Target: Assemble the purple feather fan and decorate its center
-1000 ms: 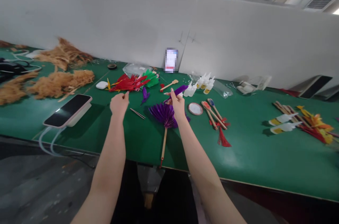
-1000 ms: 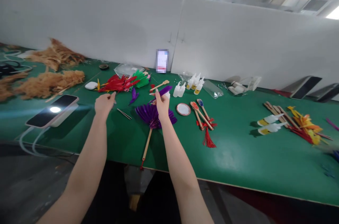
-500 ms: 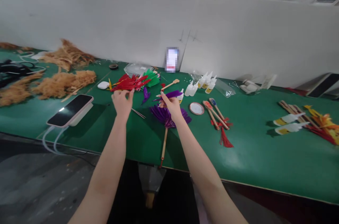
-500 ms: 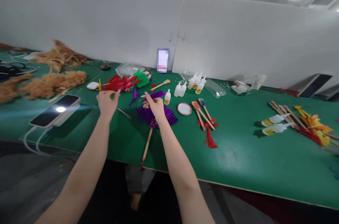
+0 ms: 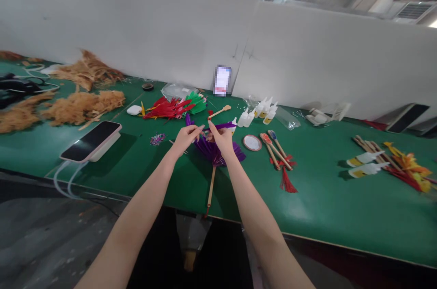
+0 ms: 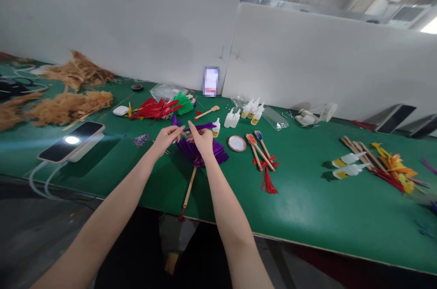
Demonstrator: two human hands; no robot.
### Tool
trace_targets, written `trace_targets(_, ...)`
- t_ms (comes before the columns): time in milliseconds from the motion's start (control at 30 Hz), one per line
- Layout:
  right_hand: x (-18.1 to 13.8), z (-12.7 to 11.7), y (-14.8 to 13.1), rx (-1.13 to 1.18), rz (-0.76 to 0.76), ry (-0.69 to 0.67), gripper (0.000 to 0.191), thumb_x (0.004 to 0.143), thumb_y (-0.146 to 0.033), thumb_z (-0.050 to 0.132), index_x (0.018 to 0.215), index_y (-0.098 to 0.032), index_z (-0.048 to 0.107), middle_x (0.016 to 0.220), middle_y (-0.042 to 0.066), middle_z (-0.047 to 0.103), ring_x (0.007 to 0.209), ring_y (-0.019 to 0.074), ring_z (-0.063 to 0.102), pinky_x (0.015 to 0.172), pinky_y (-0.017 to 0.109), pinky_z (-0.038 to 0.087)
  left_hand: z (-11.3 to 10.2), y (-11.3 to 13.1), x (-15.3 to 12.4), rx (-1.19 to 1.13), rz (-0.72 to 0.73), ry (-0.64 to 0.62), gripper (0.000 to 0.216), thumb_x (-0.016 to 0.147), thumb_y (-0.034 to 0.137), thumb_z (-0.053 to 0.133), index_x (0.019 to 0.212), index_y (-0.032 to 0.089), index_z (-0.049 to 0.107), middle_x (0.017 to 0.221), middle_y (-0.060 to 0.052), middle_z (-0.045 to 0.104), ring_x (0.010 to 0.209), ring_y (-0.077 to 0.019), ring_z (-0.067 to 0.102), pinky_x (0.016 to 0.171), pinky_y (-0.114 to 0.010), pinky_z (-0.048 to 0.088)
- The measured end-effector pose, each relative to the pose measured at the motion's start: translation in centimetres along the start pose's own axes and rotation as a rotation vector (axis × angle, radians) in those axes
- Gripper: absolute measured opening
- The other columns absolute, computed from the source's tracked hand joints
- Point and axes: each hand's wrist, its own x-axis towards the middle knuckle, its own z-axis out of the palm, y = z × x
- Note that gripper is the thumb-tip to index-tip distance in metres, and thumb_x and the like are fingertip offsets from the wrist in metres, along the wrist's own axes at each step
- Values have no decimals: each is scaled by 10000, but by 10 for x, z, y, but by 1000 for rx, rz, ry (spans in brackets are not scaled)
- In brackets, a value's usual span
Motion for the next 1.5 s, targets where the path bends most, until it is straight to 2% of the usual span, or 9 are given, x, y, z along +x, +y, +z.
trace_targets(200,1,2,2,-70,-42,-6,473,678,-554,670,429,-160,590,423,23,597,403,116,562,471,227,472,2,0,1,-68,-5,28,415,822,533,528,634,172,606,472,31,457,426,-88,388,441,-229,292)
trace_targets(367,0,2,-1,-77,-78,-35,458,680,-531,681,430,-160,589,413,14,581,388,102,535,454,216,441,-2,1,-1,-27,21,5,310,750,448,654,618,172,600,486,42,446,458,-84,376,448,-228,262)
trace_targets(500,0,4,2,-55,-60,-61,473,704,-552,650,455,-154,594,407,14,574,369,103,527,431,218,437,-3,1,-1,-28,25,1,332,788,452,602,604,178,571,459,60,367,430,-78,311,435,-231,229)
trace_targets(600,1,5,5,-36,-35,-56,470,701,-558,652,475,-150,598,392,9,562,354,100,518,413,213,432,-3,1,-1,-27,22,19,339,799,461,583,608,182,558,456,60,367,426,-81,314,430,-232,230)
trace_targets(967,-6,14,3,37,47,-17,430,684,-540,677,521,-145,626,407,5,576,357,93,527,400,198,441,6,-3,0,31,42,178,351,824,465,540,601,198,494,466,64,343,446,-97,327,468,-240,263)
trace_targets(1167,-10,21,5,57,79,-11,454,693,-576,650,588,-134,652,525,51,661,403,112,585,402,204,445,11,1,-4,101,84,312,327,838,412,538,598,193,498,543,40,432,546,-115,401,562,-247,318)
trace_targets(1367,-16,25,9,-18,-17,21,421,723,-536,647,532,-161,638,488,25,637,453,142,611,477,227,464,11,2,-5,109,92,410,335,847,414,537,598,196,485,578,30,455,588,-126,421,602,-252,335)
trace_targets(1500,-24,27,6,-134,-162,48,420,765,-512,619,505,-181,625,548,25,668,502,166,637,497,238,449,12,-1,-4,65,52,440,324,833,421,548,605,198,494,564,33,459,565,-121,430,567,-246,336)
